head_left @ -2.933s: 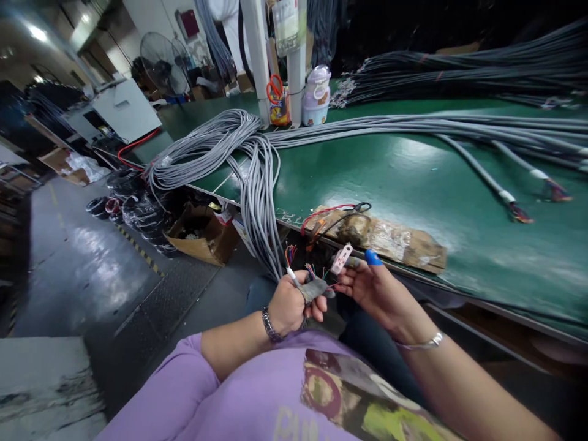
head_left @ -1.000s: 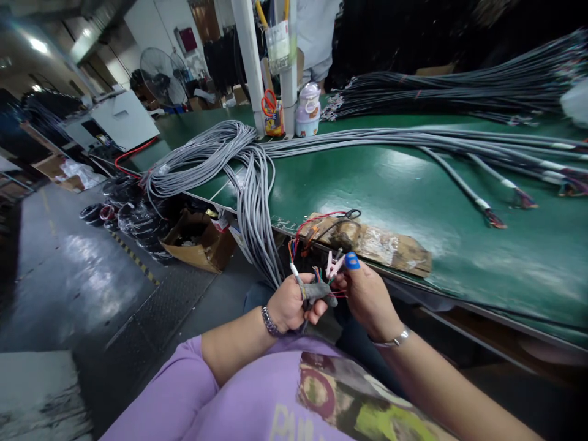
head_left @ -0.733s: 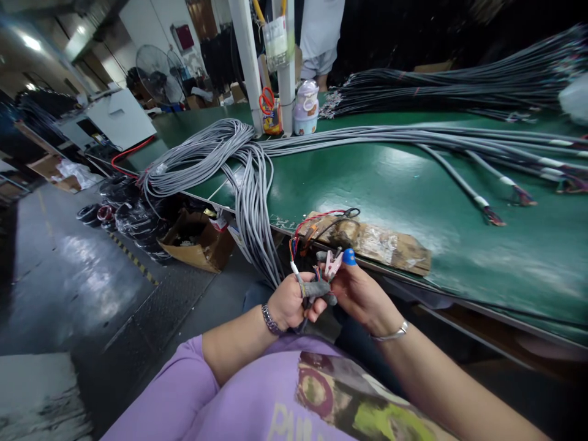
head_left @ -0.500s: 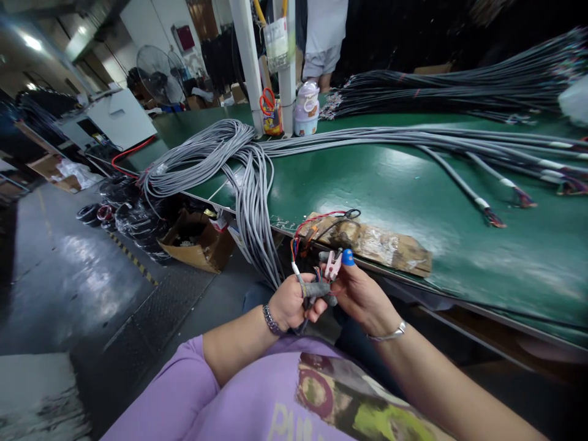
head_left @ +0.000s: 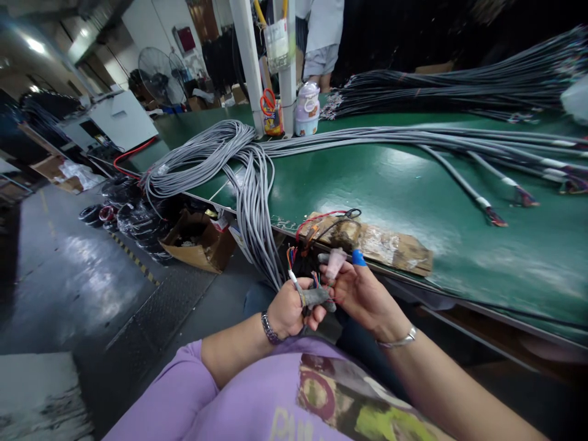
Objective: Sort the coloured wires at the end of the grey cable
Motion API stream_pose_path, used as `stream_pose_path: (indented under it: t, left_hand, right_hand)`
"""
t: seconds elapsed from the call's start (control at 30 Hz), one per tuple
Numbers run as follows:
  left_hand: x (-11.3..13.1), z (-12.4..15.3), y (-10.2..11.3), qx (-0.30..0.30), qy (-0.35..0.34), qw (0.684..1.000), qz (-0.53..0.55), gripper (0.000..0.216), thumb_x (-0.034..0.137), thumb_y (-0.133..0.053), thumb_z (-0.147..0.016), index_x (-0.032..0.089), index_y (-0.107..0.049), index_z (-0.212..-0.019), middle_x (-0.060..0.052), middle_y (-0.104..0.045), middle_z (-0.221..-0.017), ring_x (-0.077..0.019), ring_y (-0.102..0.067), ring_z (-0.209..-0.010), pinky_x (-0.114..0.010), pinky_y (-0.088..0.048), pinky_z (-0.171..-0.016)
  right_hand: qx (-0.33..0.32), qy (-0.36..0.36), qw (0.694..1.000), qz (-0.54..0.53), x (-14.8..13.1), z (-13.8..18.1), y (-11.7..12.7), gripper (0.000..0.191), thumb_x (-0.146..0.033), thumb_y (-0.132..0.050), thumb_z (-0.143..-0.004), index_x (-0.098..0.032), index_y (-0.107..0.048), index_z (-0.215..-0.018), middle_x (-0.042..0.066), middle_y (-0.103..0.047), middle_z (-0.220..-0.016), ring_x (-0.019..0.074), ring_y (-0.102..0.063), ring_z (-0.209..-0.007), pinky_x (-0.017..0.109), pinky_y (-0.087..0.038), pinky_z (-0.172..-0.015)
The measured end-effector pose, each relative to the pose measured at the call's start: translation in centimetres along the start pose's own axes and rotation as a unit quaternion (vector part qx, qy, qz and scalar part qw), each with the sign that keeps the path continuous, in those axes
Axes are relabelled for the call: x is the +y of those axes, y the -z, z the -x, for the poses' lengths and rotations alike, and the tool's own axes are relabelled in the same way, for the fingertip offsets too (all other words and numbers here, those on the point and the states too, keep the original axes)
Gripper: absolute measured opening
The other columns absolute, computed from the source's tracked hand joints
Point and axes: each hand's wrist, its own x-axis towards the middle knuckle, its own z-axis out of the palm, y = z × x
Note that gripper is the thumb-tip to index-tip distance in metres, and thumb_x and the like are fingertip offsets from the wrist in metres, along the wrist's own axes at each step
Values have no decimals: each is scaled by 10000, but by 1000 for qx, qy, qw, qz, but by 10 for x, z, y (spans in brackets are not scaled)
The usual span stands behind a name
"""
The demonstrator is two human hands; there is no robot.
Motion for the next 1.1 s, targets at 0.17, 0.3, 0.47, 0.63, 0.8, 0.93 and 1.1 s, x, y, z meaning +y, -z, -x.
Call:
stream_pose_path:
  t: [0.17, 0.3, 0.47, 0.63, 0.8, 0.93, 1.1]
  left_hand:
    - [-11, 7, -3, 41, -72, 996, -15, 449, 550, -729, -638, 140, -558, -702, 14, -567, -469, -74, -446, -298, -181, -255, -289]
    - [-14, 6, -8, 71, -123, 990, -23, 421, 533, -705, -684, 136, -565, -692, 16, -569, -479, -69, -463, -311, -178, -231, -295]
    - [-15, 1, -11, 93, -140, 985, -34, 404, 524, -688, -703, 137, -571, -701, 16, -582, -501, -65, -474, -326, -176, -248, -314]
    - [-17, -1, -8, 100, -133, 985, -53, 394, 520, -675, -715, 142, -564, -699, 18, -576, -495, -66, -472, -324, -178, -244, -312]
    - [-20, 1, -1, 87, -129, 983, -95, 371, 498, -641, -749, 147, -550, -674, 11, -582, -508, -70, -493, -345, -177, -257, -321]
    - [-21, 0, 4, 56, -111, 983, -133, 328, 461, -650, -740, 152, -548, -703, 16, -585, -521, -78, -513, -363, -172, -300, -335]
    - [-15, 2, 5, 14, -66, 984, -168, 342, 458, -682, -695, 144, -551, -670, 11, -574, -510, -79, -506, -360, -175, -341, -346]
  right_hand:
    - [21, 32, 999, 39, 1, 2, 2, 306, -493, -754, -715, -202, -700, -793, -5, -643, -692, 114, -559, -603, 237, -502, -578]
    - [21, 34, 999, 34, 2, 2, -1, 347, -546, -729, -718, -206, -689, -771, -3, -634, -693, 110, -532, -571, 233, -483, -524]
    - [23, 24, 999, 31, 1, 1, -6, 367, -566, -725, -711, -209, -698, -789, 1, -633, -674, 113, -514, -544, 244, -481, -523]
    - [-27, 8, 996, 90, -1, 9, -6, 420, -598, -740, -667, -193, -683, -764, 18, -638, -659, 147, -557, -545, 287, -485, -535]
    - [-80, -16, 979, 189, -1, 18, -3, 253, -364, -793, -696, -191, -653, -816, 5, -658, -669, 158, -608, -561, 298, -483, -589]
    - [-77, -8, 963, 258, -4, 20, -5, 279, -413, -774, -706, -185, -645, -804, 15, -676, -639, 163, -607, -537, 304, -472, -596]
    - [-86, -2, 936, 341, -9, 23, -7, 316, -458, -752, -711, -171, -663, -810, 25, -689, -652, 177, -616, -569, 322, -472, -635]
